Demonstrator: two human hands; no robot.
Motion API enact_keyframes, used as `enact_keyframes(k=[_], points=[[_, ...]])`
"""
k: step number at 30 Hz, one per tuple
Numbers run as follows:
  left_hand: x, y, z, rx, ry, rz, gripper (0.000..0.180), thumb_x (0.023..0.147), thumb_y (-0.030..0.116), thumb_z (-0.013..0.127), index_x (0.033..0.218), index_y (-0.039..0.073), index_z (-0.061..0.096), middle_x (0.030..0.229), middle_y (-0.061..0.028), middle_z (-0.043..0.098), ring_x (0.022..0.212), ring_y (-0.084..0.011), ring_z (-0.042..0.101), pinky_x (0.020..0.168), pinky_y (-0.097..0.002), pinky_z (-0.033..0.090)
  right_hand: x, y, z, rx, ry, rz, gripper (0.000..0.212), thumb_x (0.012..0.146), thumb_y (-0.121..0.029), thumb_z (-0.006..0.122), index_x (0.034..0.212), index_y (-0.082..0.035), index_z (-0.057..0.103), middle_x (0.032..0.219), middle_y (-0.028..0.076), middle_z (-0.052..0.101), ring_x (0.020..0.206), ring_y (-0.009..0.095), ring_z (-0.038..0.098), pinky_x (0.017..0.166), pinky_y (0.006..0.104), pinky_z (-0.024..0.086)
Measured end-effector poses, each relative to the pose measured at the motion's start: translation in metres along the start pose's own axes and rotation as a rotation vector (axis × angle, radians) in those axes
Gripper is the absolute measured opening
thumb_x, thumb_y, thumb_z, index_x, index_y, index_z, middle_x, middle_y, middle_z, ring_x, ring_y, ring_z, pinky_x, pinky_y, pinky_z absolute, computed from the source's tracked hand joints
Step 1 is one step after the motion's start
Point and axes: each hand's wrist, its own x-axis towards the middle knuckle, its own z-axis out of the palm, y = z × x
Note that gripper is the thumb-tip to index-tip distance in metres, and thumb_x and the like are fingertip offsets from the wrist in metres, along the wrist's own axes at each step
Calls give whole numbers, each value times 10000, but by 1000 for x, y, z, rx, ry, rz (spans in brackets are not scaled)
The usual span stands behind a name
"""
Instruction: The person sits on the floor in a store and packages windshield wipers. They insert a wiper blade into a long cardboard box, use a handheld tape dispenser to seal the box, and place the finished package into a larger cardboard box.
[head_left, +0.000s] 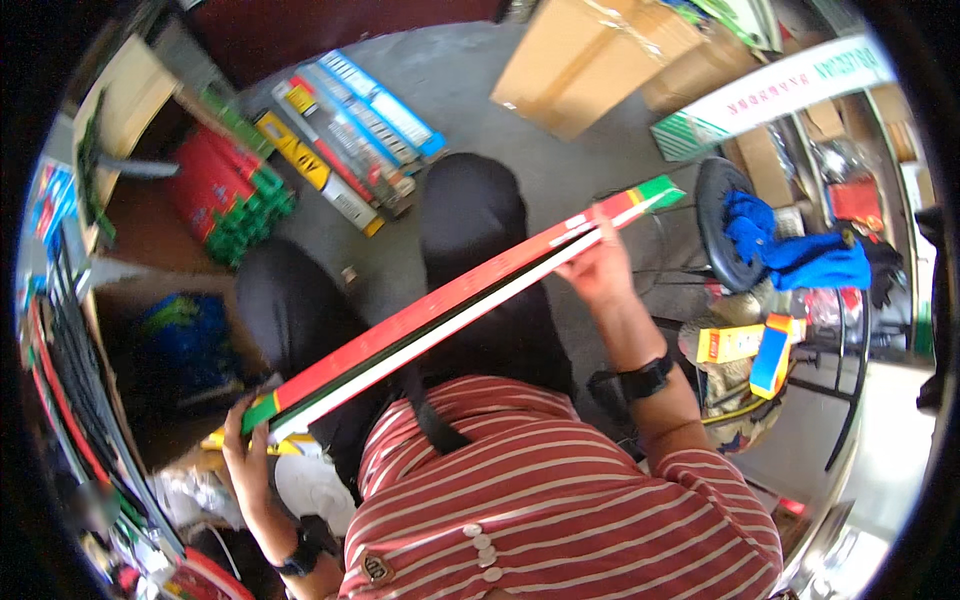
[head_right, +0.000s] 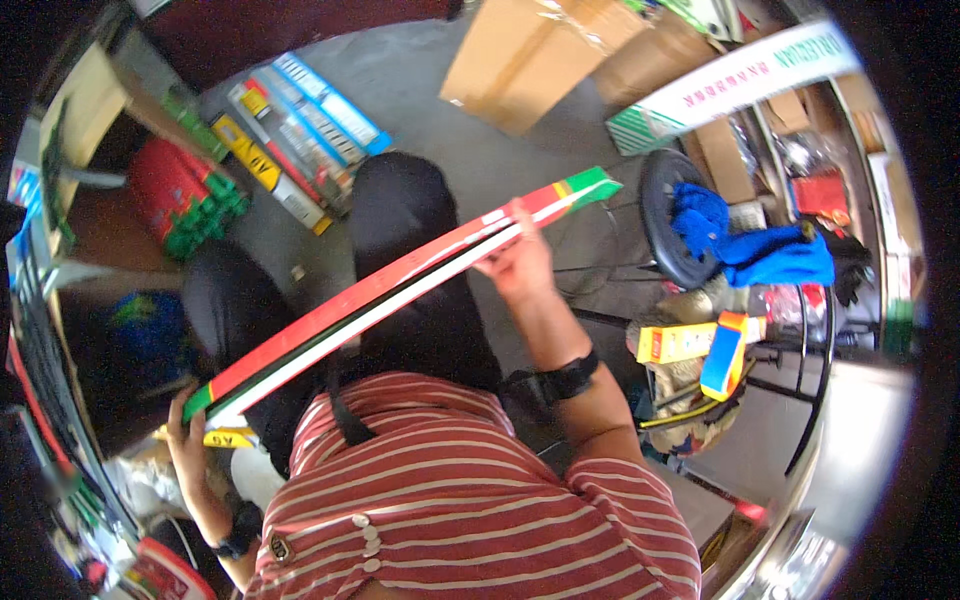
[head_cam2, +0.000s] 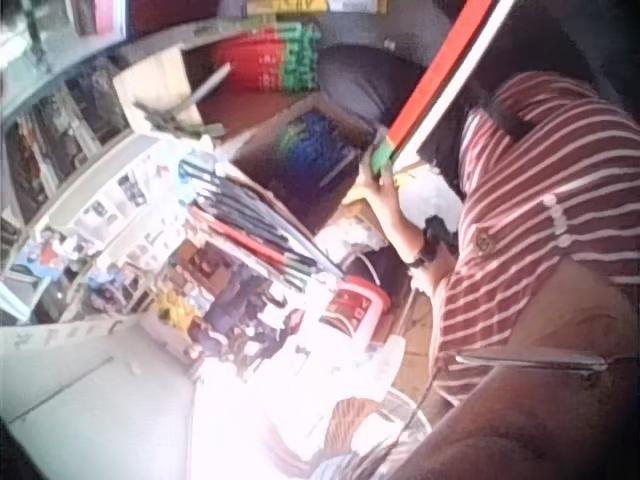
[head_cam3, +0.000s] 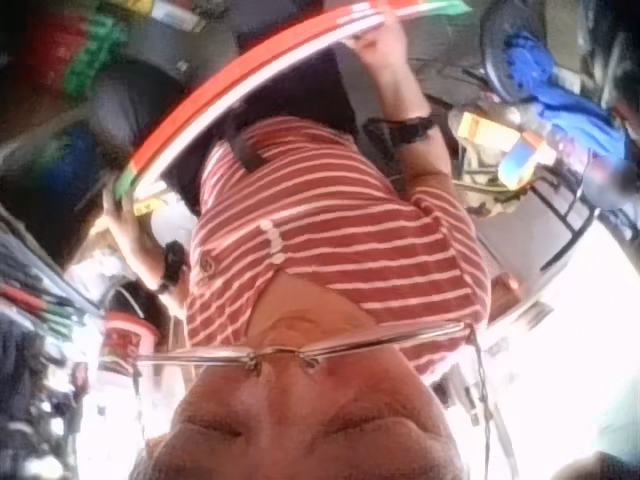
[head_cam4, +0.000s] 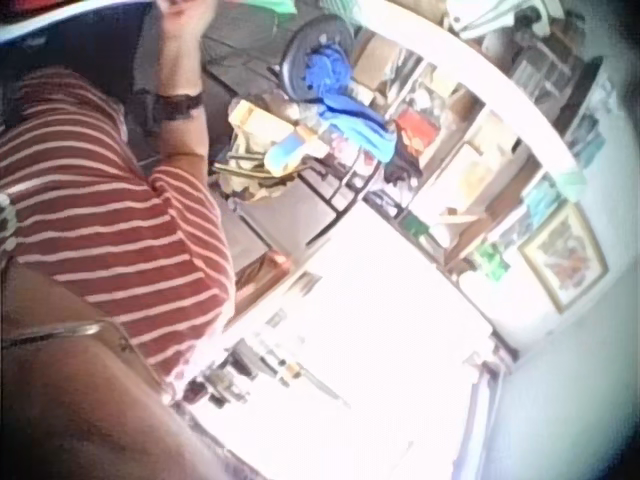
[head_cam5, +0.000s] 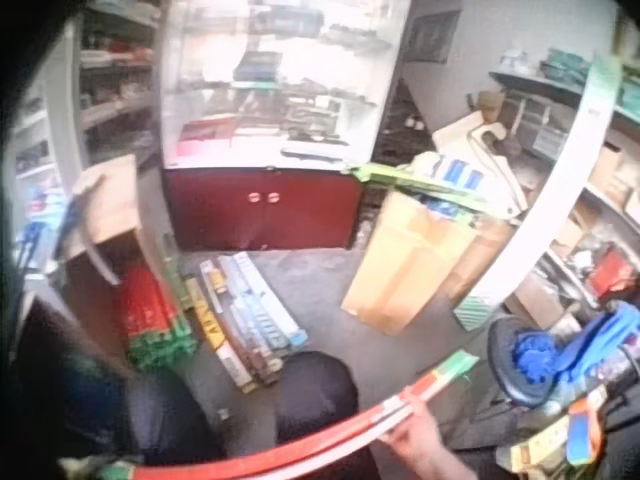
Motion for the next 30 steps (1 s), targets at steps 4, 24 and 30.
enact_keyframes(k=[4,24,30], points=[[-5,27,-2,485,35,158,398,798,99,619,1181,4,573,1214,-189,500,1141,-332,460,1000,-423,325,1,6,5,50,-8,-36,323,844,-440,630,943,-147,537,859,28,602,828,218,619,749,481,534],[46,112,104,485,-208,574,88,844,47,559,916,-3,567,811,-173,564,751,-366,566,659,-414,460,-16,22,16,168,-152,-150,254,872,-257,625,1044,-128,490,963,8,593,902,170,609,789,441,526],[37,110,104,536,-138,587,67,847,51,566,880,-6,577,764,-184,548,698,-367,565,607,-405,450,-12,37,23,126,-120,-190,244,896,-283,596,1073,-139,508,963,-12,589,912,155,598,794,421,507]])
